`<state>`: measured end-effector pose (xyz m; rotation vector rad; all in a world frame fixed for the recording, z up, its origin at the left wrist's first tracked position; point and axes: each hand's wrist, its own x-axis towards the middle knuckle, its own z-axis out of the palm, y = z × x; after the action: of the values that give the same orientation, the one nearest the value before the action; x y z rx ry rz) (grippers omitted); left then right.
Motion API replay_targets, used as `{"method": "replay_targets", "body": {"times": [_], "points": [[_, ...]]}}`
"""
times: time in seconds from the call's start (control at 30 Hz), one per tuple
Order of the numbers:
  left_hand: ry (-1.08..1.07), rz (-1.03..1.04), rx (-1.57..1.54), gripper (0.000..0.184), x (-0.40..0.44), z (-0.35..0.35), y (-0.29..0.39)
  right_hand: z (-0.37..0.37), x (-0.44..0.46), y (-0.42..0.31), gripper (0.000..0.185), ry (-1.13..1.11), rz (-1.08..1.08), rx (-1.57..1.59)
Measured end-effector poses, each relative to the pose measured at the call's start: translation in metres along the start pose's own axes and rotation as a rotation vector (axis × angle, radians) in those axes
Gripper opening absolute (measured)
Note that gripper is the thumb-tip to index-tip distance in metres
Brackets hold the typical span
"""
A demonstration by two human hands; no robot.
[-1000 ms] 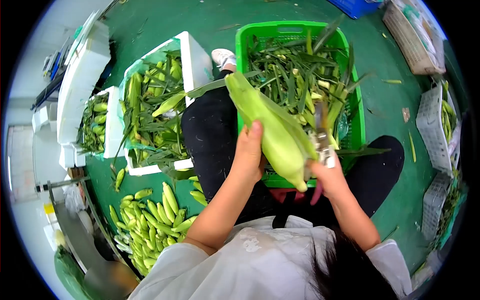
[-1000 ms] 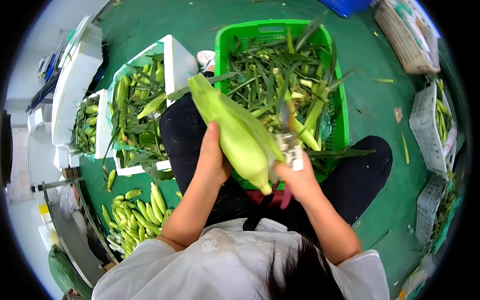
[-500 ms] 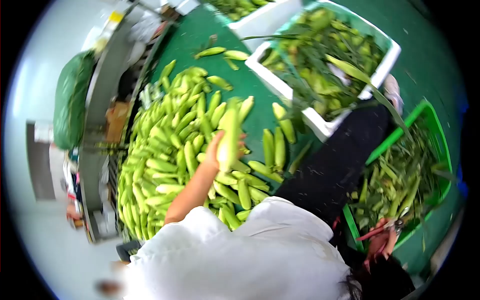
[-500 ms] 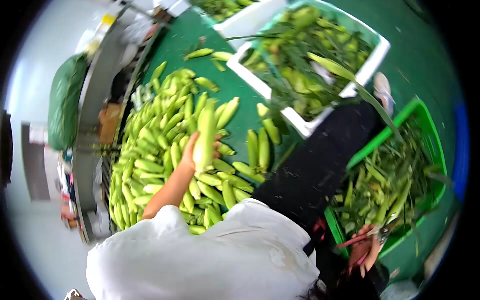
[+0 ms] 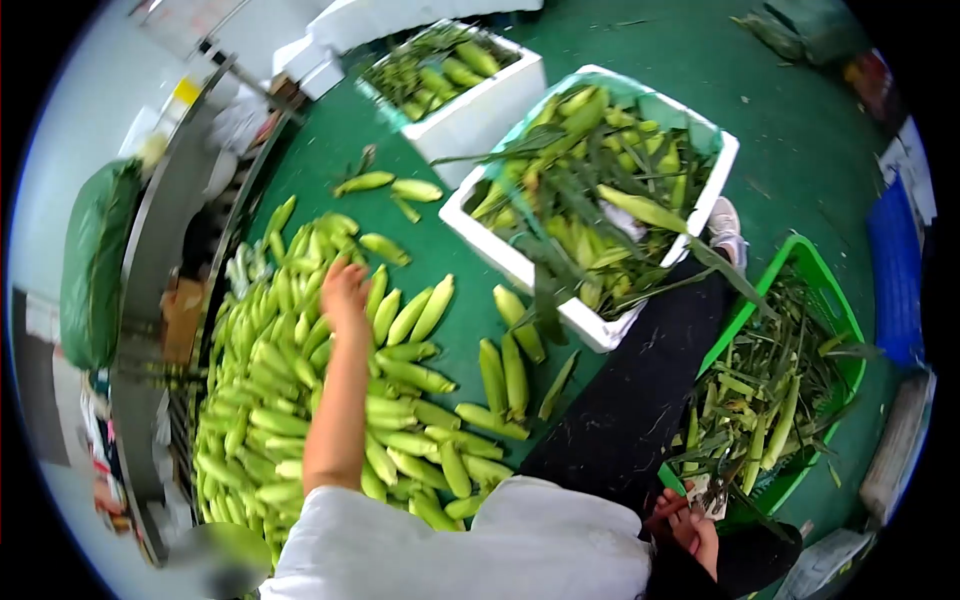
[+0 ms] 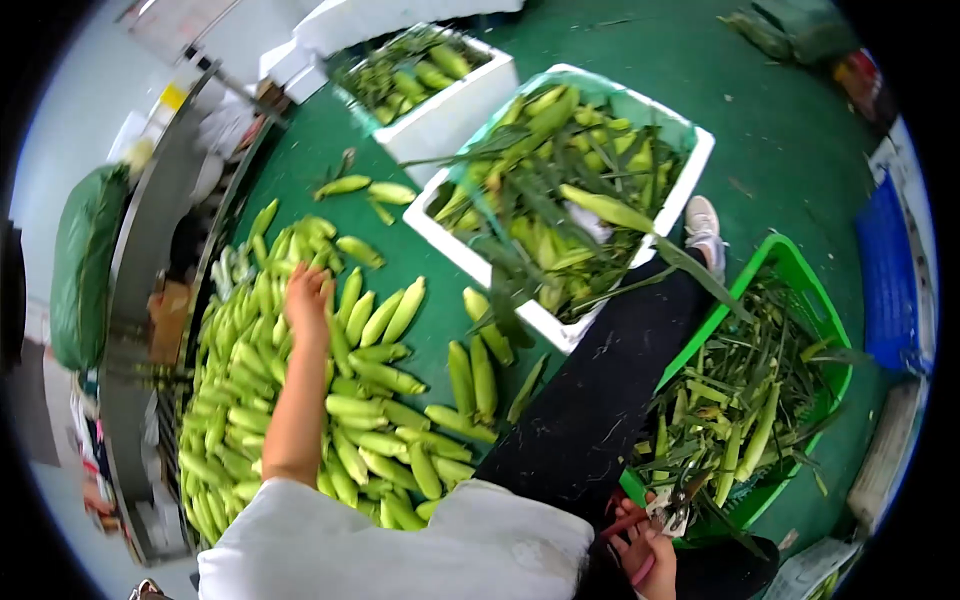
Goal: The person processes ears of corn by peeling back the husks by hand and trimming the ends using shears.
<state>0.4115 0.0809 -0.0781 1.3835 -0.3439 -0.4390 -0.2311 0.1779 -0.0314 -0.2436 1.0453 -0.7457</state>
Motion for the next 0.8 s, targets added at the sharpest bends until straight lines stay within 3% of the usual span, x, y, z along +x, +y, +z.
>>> {"method": "replay_targets", "body": {"times": [0.1, 0.13, 0.2, 0.27, 0.33, 0.4, 0.43, 0.47, 0.5, 0.6, 0.7, 0.73, 0.77, 0.8], "points": [[-0.665, 0.097, 0.127, 0.027, -0.011, 0.203, -0.062, -0.049, 0.005, 0.026, 0.067, 0.051, 0.008, 0.115], [-0.774, 0.484, 0.430, 0.030, -0.019, 0.262, -0.081, -0.057, 0.005, 0.028, 0.069, 0.090, 0.052, 0.150], [-0.915, 0.858, 0.670, 0.033, -0.039, 0.350, -0.092, -0.066, -0.004, 0.033, 0.065, 0.131, 0.036, 0.053], [-0.704, 0.843, 0.735, 0.037, -0.029, 0.400, -0.118, -0.077, -0.012, 0.041, 0.062, 0.093, -0.004, 0.215], [-0.491, 0.932, 0.741, 0.030, 0.026, 0.432, -0.147, -0.030, -0.030, 0.035, 0.058, 0.322, -0.154, 0.183], [-0.427, 0.528, 1.130, 0.025, 0.061, 0.445, -0.140, -0.027, -0.030, 0.028, 0.050, 0.353, -0.118, 0.124], [-0.576, 0.373, 1.259, 0.028, 0.097, 0.445, -0.166, -0.029, -0.028, 0.026, 0.045, 0.350, -0.103, 0.115], [-0.533, 0.588, 1.299, 0.031, 0.113, 0.442, -0.185, -0.031, -0.026, 0.024, 0.041, 0.343, -0.094, 0.102], [-0.468, 0.567, 1.193, 0.039, 0.109, 0.441, -0.191, -0.032, -0.023, 0.022, 0.037, 0.344, -0.092, 0.092], [-0.480, 0.453, 1.405, 0.051, 0.047, 0.453, -0.145, -0.033, -0.014, 0.016, 0.026, 0.322, -0.095, 0.025], [-0.396, 0.562, 1.548, 0.057, 0.036, 0.455, -0.157, -0.023, -0.005, 0.003, 0.019, 0.268, -0.153, -0.089], [-0.412, 0.550, 1.467, 0.057, 0.037, 0.453, -0.163, -0.018, -0.003, -0.003, 0.018, 0.215, -0.145, -0.037], [-0.432, 0.546, 1.380, 0.059, 0.037, 0.451, -0.169, -0.012, -0.003, -0.015, 0.049, 0.154, -0.019, 0.204], [-0.456, 0.545, 1.296, 0.060, 0.036, 0.449, -0.172, -0.022, 0.008, -0.008, 0.054, 0.065, -0.076, 0.216]]}}
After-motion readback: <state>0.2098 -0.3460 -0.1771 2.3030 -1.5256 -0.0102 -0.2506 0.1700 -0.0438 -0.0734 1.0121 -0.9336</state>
